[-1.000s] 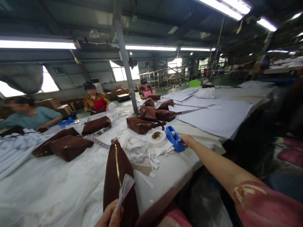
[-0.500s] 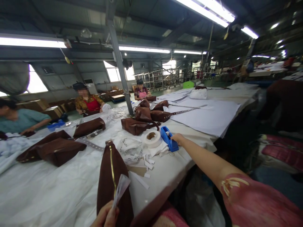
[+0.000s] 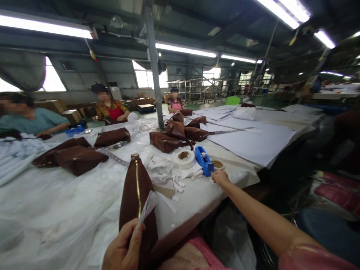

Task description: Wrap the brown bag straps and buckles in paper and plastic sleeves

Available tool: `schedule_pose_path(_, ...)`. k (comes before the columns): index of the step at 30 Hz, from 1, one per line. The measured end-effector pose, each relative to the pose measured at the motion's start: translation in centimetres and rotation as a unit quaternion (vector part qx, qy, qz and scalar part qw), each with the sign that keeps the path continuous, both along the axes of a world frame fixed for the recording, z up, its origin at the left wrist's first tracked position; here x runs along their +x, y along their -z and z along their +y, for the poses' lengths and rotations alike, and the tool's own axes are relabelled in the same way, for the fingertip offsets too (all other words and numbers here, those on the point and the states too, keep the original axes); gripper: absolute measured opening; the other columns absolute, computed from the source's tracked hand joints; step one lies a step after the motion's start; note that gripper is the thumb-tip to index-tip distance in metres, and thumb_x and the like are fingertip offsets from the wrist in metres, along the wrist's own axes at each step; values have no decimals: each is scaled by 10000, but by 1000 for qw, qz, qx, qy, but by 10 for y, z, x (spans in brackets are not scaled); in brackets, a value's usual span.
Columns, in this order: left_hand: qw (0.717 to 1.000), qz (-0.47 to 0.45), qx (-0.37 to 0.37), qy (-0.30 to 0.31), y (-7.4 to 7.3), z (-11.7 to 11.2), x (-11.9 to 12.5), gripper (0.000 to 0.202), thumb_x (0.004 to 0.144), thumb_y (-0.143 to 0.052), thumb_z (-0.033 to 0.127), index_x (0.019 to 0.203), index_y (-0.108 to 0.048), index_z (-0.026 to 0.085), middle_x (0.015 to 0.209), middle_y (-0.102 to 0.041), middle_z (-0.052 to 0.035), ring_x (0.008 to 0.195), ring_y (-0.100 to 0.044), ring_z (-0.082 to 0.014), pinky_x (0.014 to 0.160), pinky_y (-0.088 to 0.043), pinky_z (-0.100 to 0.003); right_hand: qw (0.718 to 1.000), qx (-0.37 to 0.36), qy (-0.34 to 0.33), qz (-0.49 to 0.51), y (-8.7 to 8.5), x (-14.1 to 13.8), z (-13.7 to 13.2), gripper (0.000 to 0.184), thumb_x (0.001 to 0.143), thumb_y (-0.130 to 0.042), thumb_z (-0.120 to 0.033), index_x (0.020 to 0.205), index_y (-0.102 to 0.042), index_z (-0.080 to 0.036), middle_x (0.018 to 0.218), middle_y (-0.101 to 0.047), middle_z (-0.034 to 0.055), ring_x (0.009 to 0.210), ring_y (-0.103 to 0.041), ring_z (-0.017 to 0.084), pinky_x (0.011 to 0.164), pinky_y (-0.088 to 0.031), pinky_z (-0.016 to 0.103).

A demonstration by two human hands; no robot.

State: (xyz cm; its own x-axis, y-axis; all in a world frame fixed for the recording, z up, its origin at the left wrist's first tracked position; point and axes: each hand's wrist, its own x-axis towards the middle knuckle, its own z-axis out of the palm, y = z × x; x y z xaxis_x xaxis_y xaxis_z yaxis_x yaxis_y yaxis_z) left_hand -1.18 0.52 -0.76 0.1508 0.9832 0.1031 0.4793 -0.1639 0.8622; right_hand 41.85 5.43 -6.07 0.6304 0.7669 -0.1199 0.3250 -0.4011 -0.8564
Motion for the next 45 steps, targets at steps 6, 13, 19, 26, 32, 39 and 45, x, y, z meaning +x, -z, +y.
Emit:
schedule_pose_path(6, 988, 40, 150, -6, -13, -14, 22, 279, 979, -474, 361, 884, -661, 177, 842, -663, -43, 803, -609, -187, 779, -471, -311, 950, 70, -276, 126, -42, -128, -39, 348, 847, -639, -446, 958, -726, -127, 795, -691, 57, 623, -582, 119, 579, -452, 241)
schedule_pose_path(13, 951, 144, 273, -6, -16, -25, 23, 208, 971, -480, 185, 806, -603, 156, 811, -626, -54, 864, -575, -214, 956, -397, -444, 892, 120, -387, 200, -92, -247, -75, 320, 811, -697, -425, 662, -695, -142, 602, -627, 33, 500, -514, 101, 498, -412, 228)
schedule_pose_path(19, 926, 217, 310, -12, -19, -35, 18, 224, 962, -477, 156, 766, -586, 164, 773, -636, -39, 809, -605, -204, 1072, -341, -520, 917, 52, -338, 206, -74, -258, -61, 414, 747, -726, -502, 567, -618, -146, 552, -606, 42, 442, -488, 102, 452, -372, 236)
schedule_pose_path(26, 896, 192, 402, 0, -8, -34, 11, 381, 953, -529, 87, 1333, -528, 94, 1033, -726, -113, 994, -686, -220, 1132, -322, -545, 920, 52, -341, 184, -75, -258, -64, 421, 740, -717, -518, 571, -610, -147, 525, -569, 28, 460, -458, 101, 466, -346, 242)
schedule_pose_path(32, 923, 133, 360, -35, -6, -32, 9, 173, 948, -529, 99, 1082, -633, 131, 1011, -728, -79, 956, -684, -211, 1086, -386, -513, 902, 55, -348, 251, -72, -261, -67, 273, 712, -728, -398, 749, -726, -127, 655, -639, 36, 516, -484, 95, 502, -369, 233)
schedule_pose_path(39, 990, -140, 19, -6, -16, -27, 8, 215, 946, -540, 267, 791, -647, 165, 816, -697, -55, 1042, -645, -218, 1000, -425, -385, 878, 62, -341, 331, -55, -263, -65, 218, 734, -741, -326, 823, -722, -127, 694, -638, 35, 542, -501, 93, 505, -393, 217)
schedule_pose_path(45, 957, -235, -142, 95, -25, -23, 1, 394, 934, -553, 432, 670, -541, 140, 631, -497, 4, 593, -417, -105, 592, -336, -250, 779, 414, -461, -96, -54, -250, -57, 208, 921, -543, -90, 1035, -691, -183, 975, -686, 86, 923, -633, 179, 822, -519, 311)
